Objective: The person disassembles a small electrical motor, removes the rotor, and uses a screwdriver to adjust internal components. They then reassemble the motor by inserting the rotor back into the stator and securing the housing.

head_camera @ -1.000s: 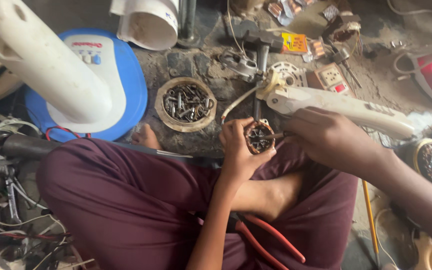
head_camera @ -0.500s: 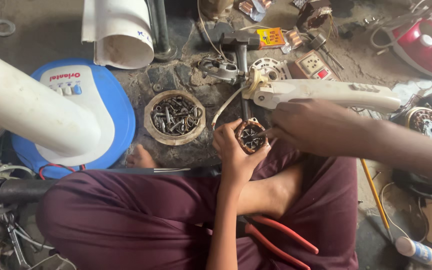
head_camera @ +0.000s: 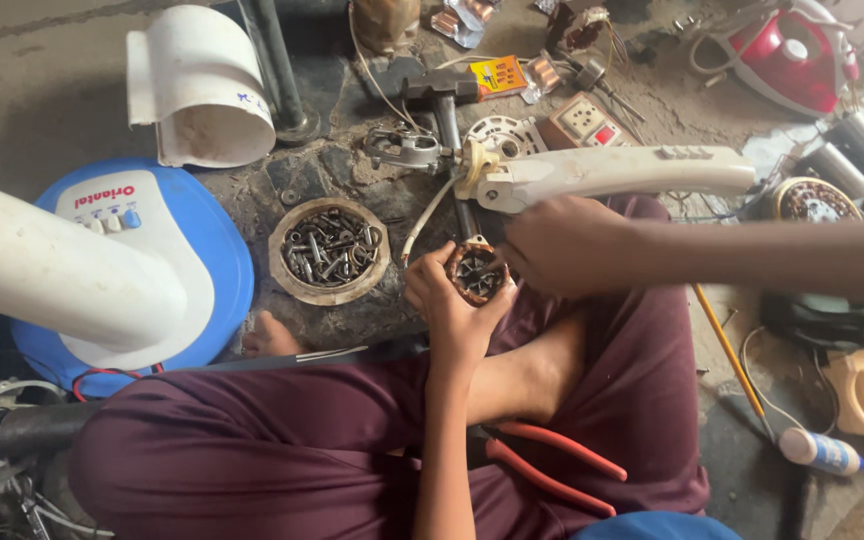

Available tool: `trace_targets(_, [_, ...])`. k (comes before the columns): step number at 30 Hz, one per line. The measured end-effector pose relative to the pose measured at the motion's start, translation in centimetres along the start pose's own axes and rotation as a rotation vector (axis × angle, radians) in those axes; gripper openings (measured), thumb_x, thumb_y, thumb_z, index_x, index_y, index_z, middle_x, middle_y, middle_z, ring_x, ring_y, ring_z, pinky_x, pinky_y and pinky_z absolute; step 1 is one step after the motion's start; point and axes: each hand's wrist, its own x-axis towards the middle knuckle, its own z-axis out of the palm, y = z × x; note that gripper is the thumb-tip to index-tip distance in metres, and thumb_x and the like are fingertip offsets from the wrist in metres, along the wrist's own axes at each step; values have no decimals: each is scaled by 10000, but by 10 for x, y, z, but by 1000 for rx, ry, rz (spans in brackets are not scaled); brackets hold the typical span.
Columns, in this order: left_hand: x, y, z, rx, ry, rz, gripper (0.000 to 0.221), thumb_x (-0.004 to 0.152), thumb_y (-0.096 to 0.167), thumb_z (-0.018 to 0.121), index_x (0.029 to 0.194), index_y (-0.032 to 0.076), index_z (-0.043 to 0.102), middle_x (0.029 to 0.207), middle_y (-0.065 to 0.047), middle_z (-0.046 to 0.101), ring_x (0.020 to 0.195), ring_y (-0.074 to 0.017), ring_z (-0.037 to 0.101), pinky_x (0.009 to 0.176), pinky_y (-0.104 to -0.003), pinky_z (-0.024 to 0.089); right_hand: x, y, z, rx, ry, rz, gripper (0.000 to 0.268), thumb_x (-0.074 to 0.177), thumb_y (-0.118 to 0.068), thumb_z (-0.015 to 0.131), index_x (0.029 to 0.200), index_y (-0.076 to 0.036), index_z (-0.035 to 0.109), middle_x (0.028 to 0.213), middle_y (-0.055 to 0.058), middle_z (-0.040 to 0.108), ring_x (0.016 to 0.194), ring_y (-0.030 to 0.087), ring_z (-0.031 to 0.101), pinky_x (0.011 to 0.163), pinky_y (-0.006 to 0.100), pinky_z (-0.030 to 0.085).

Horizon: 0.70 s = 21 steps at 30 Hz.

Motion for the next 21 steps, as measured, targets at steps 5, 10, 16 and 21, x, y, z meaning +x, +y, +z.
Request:
trace_targets(5, [0, 0, 5, 20, 32, 45, 800, 699, 277, 923, 1328, 53, 483, 1309, -225, 464, 1284, -419, 375, 1080, -568, 324, 14, 11, 1, 39, -239, -109, 228, 983, -225, 569, 954, -25, 674, 833, 186, 693, 778, 359, 713, 708, 466, 560])
trace_targets(10, [-2, -1, -3, 30, 21, 8, 818, 656, 252, 916, 1329, 54, 495, 1322, -234, 438, 1273, -421, 383, 1065, -567, 337, 1, 2, -15, -303, -133, -312, 175, 858, -224, 641, 912, -58, 657, 874, 129, 677, 840, 335, 699, 714, 458, 581])
trace_targets(16, [-2, 4, 3, 55, 11, 25, 819, 660, 250, 921, 1326, 50, 489, 1315, -236, 436, 1259, -426, 383, 1045, -580, 366, -9, 5, -4, -243, -58, -271, 197, 817, -209, 632, 892, -42, 702, 807, 144, 709, 764, 331, 711, 635, 463, 584])
trace_targets(21, [2, 6, -5, 19, 7, -44, 794, 666, 229, 896, 1331, 52, 501, 1334, -241, 419, 1263, -438, 364, 1016, -571, 383, 20, 0, 35, 285, -227, 266, 451, 1013, -318, 516, 788, 8, 731, 681, 156, 693, 627, 261, 689, 612, 430, 560])
